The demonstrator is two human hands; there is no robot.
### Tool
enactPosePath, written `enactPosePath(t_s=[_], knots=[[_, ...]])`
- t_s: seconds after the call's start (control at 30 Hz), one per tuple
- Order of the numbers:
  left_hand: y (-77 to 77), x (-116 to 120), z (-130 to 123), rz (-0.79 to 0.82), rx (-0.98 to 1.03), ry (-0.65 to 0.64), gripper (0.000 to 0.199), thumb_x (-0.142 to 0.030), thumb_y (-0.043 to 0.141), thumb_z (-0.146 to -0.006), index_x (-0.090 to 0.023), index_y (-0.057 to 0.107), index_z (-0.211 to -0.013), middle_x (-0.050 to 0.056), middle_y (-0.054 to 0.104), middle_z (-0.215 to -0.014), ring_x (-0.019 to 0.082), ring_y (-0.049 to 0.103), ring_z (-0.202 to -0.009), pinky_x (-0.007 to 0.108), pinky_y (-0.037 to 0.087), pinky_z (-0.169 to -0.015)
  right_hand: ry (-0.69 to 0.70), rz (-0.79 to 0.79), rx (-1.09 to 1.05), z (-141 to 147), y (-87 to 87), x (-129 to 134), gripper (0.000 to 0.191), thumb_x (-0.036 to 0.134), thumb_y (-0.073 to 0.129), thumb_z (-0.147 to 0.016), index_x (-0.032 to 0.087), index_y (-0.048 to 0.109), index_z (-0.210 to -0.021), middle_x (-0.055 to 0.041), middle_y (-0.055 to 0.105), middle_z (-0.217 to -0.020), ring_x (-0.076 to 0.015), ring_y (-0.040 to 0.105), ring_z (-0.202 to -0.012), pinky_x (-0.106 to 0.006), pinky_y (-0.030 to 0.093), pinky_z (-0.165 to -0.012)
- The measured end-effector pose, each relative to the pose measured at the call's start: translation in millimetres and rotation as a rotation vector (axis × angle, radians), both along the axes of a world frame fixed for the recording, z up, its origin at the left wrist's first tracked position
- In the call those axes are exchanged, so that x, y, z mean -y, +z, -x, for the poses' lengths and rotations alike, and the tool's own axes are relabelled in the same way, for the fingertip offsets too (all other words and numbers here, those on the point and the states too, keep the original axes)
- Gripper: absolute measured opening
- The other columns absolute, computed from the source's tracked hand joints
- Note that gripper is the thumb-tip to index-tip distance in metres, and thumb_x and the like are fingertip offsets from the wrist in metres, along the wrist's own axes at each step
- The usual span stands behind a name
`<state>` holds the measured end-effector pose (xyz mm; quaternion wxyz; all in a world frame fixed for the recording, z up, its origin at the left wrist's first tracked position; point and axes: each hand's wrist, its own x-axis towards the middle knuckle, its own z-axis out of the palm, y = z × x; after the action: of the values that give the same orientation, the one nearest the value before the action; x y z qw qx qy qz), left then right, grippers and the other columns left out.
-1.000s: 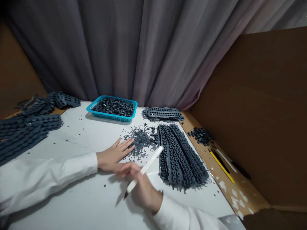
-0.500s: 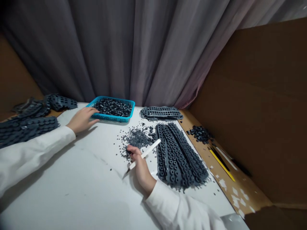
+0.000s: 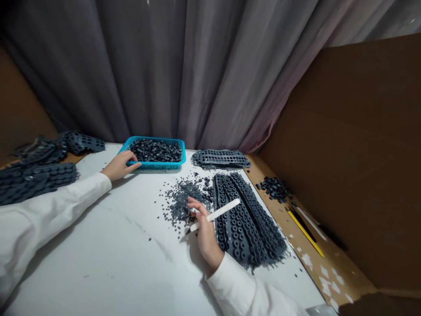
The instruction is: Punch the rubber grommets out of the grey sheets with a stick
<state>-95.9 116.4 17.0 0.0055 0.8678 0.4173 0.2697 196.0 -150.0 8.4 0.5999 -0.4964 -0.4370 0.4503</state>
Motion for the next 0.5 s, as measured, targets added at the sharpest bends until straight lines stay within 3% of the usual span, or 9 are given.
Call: enactPosePath(t_s=[0.13,0.23,0.37,0.5], knots=[[3.4,11,0,0.015,-0.004,0.064,0.028,-0.046,0.049,-0.083,-0.018,0.053,-0.084,0.009,0.057,-0.09,0.026,0.053,-0.09,0.041,0.04,-0.084,-0.046,-0.016,-0.001,-8,0.1,-3,0.027,0.044,0.046,-0.081,0.025,0.064,-0.088,-0.0033,0.058,-0.126,-0.0276,0.046,-0.121,-0.04,0.033,-0.095],[-0.1,42,-16,0.01,-0.012,0.101,0.04,-0.048,0.042,-0.086,-0.013,0.053,-0.102,0.019,0.051,-0.115,0.035,0.044,-0.111,0.052,0.031,-0.094,-0.058,-0.014,-0.023,-10,-2.3,-3,0.027,0.044,0.045,-0.082,0.026,0.064,-0.088,-0.003,0.058,-0.126,-0.0273,0.045,-0.122,-0.039,0.033,-0.095],[-24.5,95,-53,0.16,-0.16,-0.085,0.056,-0.057,0.042,-0.085,-0.017,0.052,-0.123,0.013,0.048,-0.133,0.03,0.039,-0.125,0.043,0.027,-0.104,-0.052,-0.008,-0.044,-12,-3.8,-3,0.027,0.043,0.044,-0.083,0.026,0.064,-0.088,-0.0035,0.058,-0.126,-0.0277,0.044,-0.123,-0.04,0.033,-0.094],[-47.2,115,-85,0.316,-0.239,-0.071,0.086,-0.066,0.033,-0.085,0.001,0.034,-0.139,0.027,0.026,-0.146,0.038,0.019,-0.137,0.054,0.012,-0.109,-0.045,-0.006,-0.063,-13,-2.9,-4,0.027,0.043,0.043,-0.084,0.026,0.064,-0.088,-0.0033,0.058,-0.125,-0.0271,0.045,-0.122,-0.04,0.033,-0.096]])
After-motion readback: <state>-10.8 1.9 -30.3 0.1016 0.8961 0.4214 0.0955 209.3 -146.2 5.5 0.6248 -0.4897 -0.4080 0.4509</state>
